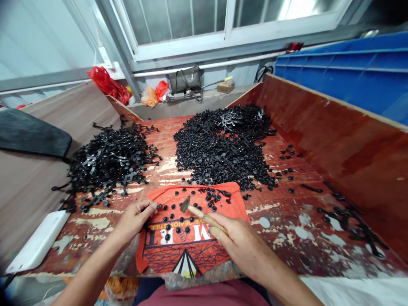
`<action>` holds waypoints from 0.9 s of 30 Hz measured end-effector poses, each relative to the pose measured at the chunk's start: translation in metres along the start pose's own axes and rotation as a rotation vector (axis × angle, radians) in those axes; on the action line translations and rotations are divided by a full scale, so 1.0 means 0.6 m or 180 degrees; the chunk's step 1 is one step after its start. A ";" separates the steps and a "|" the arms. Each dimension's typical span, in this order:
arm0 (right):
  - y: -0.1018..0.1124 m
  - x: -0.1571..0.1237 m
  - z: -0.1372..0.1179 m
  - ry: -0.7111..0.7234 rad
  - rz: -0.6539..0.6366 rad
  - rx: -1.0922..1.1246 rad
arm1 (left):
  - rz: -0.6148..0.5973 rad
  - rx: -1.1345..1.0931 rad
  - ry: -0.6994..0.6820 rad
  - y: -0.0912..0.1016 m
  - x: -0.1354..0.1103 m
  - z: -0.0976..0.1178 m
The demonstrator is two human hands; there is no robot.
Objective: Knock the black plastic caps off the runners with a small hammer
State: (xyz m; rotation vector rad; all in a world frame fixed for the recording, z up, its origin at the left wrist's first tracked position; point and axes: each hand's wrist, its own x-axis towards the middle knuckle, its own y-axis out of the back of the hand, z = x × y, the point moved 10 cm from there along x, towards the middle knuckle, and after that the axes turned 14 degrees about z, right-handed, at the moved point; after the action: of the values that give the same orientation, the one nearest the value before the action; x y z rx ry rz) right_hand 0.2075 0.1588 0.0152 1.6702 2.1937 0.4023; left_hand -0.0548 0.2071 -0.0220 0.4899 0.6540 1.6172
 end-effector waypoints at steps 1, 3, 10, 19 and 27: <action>0.000 0.001 -0.002 0.0008 -0.0002 -0.0006 | -0.0002 0.0055 0.0001 -0.003 0.006 0.000; -0.001 0.002 -0.006 0.0036 -0.0025 -0.0005 | -0.0023 0.0176 0.0008 -0.009 0.013 0.002; 0.001 0.003 -0.004 0.0119 0.0015 -0.0123 | -0.0037 0.0317 -0.0043 -0.021 0.016 -0.006; -0.015 0.019 -0.029 0.0407 0.0015 -0.0596 | -0.0022 -0.0098 0.0139 -0.017 0.015 -0.016; -0.026 0.042 -0.061 0.0657 0.0147 -0.0871 | 0.0253 -0.0037 -0.0031 -0.005 0.007 0.006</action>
State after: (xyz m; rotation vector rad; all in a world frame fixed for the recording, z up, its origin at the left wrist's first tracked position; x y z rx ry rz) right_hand 0.1719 0.1788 0.0385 1.5908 2.1251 0.8806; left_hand -0.0510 0.2117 -0.0215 0.5206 0.6243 1.6916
